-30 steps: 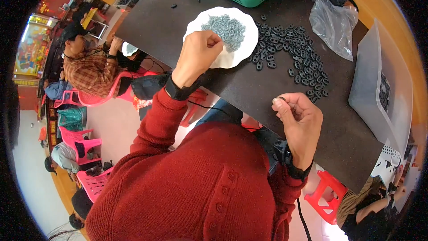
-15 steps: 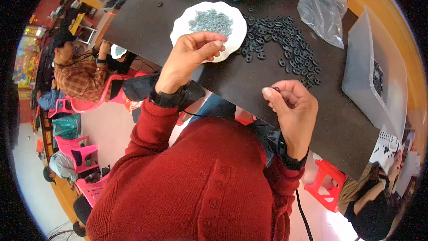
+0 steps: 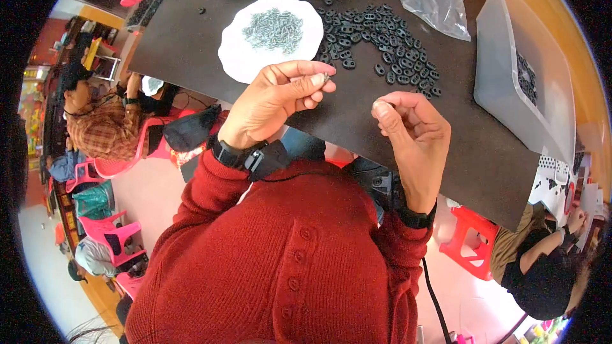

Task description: Manual assembly of small black plastic components by inserting small pins into housings at a factory workstation.

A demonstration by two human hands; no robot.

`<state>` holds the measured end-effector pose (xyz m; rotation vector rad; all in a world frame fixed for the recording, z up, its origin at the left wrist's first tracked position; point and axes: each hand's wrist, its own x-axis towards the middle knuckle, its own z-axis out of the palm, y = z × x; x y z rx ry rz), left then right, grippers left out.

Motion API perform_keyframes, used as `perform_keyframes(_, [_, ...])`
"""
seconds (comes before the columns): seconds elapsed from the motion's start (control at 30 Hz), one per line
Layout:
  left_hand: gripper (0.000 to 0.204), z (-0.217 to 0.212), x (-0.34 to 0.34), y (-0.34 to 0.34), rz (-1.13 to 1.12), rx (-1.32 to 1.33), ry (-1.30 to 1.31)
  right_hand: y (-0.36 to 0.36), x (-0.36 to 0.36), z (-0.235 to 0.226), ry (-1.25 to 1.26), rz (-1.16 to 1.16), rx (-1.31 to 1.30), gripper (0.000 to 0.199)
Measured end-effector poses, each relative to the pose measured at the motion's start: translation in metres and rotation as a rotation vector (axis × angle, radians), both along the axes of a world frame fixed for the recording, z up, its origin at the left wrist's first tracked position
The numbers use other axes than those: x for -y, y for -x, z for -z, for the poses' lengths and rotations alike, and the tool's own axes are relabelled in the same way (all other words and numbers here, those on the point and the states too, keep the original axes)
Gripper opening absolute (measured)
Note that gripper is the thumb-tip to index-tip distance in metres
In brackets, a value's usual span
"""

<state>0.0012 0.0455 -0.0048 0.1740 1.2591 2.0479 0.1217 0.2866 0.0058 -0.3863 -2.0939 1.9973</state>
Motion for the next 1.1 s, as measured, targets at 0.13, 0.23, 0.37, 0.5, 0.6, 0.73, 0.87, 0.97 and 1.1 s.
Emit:
perform_keyframes(0.13, [0.026, 0.003, -0.012, -0.009, -0.009, 0.009, 0.014, -0.006, -0.006, -0.002, 0.053, -0.008, -0.037, 0.019])
perform_keyframes(0.23, [0.026, 0.01, -0.022, -0.011, -0.034, -0.001, 0.012, -0.007, -0.008, -0.003, 0.145, 0.005, -0.049, 0.022])
perform_keyframes(0.37, [0.025, 0.019, -0.025, 0.005, -0.112, 0.02, 0.017, -0.003, -0.014, 0.005, 0.196, 0.022, -0.03, 0.022])
perform_keyframes(0.5, [0.023, 0.02, 0.008, 0.043, -0.381, -0.39, 0.283, 0.003, -0.015, 0.008, 0.103, 0.006, -0.007, 0.021])
perform_keyframes(0.6, [0.023, 0.02, 0.038, 0.06, -0.426, -0.361, 0.384, 0.006, -0.009, 0.01, 0.068, -0.001, 0.007, 0.02])
perform_keyframes(0.73, [0.025, 0.03, 0.058, 0.062, -0.479, -0.454, 0.518, 0.012, -0.002, 0.011, 0.052, -0.002, 0.02, 0.018])
perform_keyframes(0.87, [0.018, 0.038, 0.07, 0.068, -0.534, -0.542, 0.619, 0.016, 0.009, 0.007, 0.049, 0.032, 0.029, 0.014])
perform_keyframes(0.97, [0.019, 0.045, 0.085, 0.075, -0.506, -0.639, 0.819, 0.016, 0.013, 0.002, 0.038, 0.037, 0.039, 0.012])
perform_keyframes(1.1, [0.021, 0.042, 0.094, 0.08, -0.456, -0.965, 1.261, 0.014, 0.016, 0.003, -0.006, 0.033, 0.037, 0.013])
